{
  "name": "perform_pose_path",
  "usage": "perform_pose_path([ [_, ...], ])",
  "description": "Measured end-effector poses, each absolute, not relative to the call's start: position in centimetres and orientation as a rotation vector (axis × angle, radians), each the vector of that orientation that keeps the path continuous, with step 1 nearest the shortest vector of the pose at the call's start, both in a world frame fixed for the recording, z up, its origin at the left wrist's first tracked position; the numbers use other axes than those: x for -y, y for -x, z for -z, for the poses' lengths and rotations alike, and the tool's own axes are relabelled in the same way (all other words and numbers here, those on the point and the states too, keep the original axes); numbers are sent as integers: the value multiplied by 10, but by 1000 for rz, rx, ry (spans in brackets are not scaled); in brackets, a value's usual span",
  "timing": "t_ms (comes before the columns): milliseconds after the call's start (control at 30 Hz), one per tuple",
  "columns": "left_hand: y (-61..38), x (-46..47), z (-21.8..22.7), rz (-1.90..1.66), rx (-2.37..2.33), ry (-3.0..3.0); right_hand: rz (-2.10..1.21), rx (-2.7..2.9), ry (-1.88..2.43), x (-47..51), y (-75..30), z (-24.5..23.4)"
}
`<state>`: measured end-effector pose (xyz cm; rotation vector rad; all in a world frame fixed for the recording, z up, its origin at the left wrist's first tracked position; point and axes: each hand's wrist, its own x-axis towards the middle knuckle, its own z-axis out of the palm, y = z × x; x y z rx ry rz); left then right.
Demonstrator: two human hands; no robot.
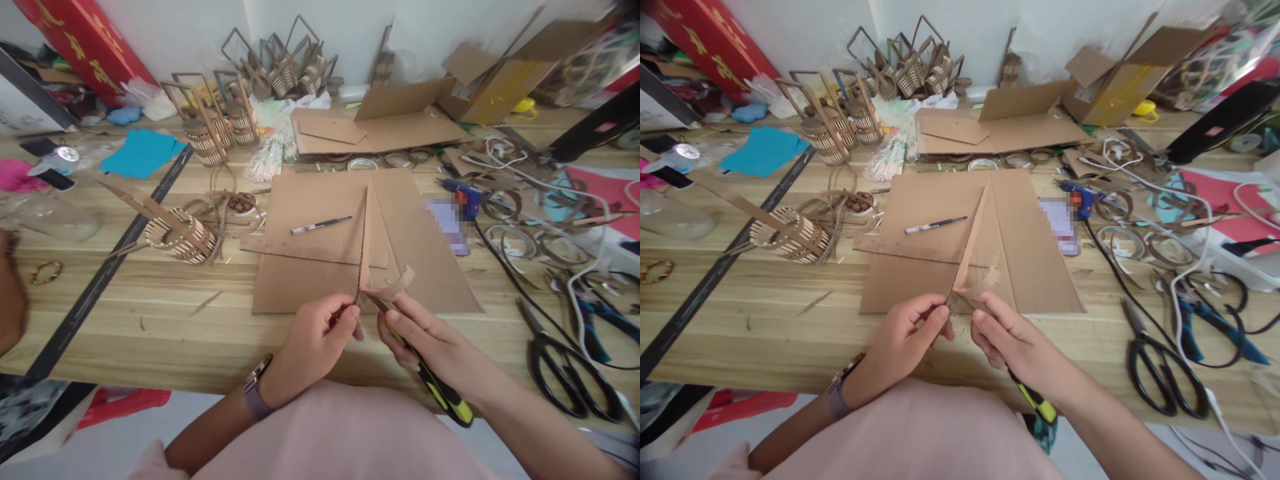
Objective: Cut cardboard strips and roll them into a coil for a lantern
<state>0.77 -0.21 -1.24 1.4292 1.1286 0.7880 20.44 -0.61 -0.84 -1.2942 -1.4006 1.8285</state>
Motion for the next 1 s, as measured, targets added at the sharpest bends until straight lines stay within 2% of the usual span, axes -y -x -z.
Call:
perform_pose_path([
  [333, -9, -4, 16, -771, -1049, -1344, -1861, 1390, 1278, 6, -197, 8],
  [767, -4, -4, 24, -874, -969, -1502, -2172, 1094, 1067, 7, -205, 6],
  [867, -5, -4, 25, -877, -974, -1495, -2087, 1200, 1124, 7, -206, 6],
  [1000, -7, -5, 22, -869, -1064, -1342, -1650, 1665, 1333, 4, -214, 3],
])
